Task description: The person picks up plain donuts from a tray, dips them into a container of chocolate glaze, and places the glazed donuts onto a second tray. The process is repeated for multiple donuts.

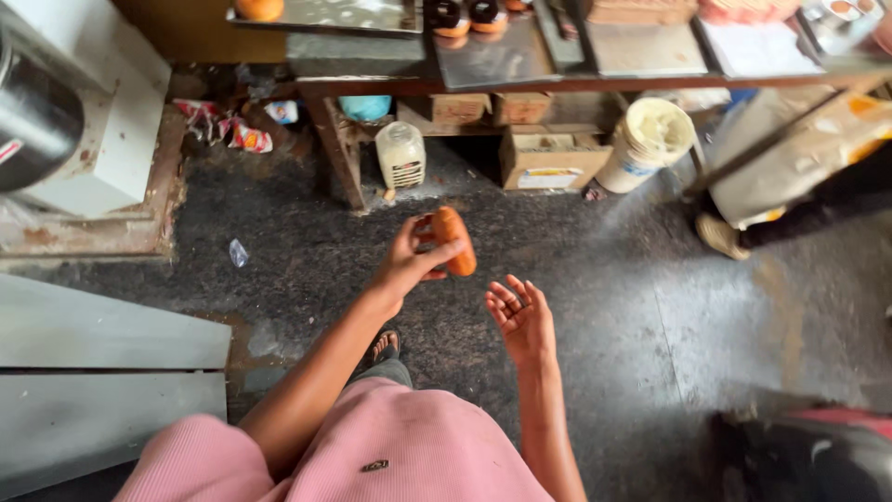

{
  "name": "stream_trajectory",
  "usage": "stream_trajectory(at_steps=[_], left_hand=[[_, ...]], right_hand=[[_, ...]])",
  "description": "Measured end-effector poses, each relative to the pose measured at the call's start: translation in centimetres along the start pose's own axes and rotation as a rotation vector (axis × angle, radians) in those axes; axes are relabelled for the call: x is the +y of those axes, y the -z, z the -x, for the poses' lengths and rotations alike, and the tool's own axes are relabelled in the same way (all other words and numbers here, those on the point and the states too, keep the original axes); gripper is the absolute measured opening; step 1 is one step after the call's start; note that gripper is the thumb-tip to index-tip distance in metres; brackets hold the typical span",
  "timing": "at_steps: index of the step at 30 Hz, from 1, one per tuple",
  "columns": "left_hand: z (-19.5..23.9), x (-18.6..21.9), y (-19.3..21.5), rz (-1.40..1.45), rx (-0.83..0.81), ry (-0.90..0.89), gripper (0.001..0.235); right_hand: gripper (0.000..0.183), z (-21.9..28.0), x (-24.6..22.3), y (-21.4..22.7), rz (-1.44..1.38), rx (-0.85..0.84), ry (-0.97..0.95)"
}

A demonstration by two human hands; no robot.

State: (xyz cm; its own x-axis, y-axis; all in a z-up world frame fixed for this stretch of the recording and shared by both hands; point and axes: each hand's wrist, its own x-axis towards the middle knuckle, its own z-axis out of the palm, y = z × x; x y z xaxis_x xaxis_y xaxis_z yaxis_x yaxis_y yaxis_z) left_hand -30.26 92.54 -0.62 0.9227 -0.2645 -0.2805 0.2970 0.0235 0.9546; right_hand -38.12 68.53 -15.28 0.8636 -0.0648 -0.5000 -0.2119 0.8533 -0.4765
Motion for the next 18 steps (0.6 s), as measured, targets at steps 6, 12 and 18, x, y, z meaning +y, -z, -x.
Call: stream_trajectory(at_steps=[6, 12, 18], left_hand=[[-1.9, -2.4, 11.5, 0.153, 0.273, 0.061, 0.080], [-6.0, -3.0, 19.4, 0.206, 0.426, 0.135, 0.076], [-13.1, -0.3, 21.1, 0.195, 0.388, 0.082, 0.080]], right_hand=[[0.039, -7.0, 1.6, -4.5, 0.077, 0.038, -0.048], [0.044, -12.5, -1.2, -8.9, 0.130, 0.118, 0.050], [0.044, -18.8, -8.9, -12.4, 0.190, 0.206, 0.192]])
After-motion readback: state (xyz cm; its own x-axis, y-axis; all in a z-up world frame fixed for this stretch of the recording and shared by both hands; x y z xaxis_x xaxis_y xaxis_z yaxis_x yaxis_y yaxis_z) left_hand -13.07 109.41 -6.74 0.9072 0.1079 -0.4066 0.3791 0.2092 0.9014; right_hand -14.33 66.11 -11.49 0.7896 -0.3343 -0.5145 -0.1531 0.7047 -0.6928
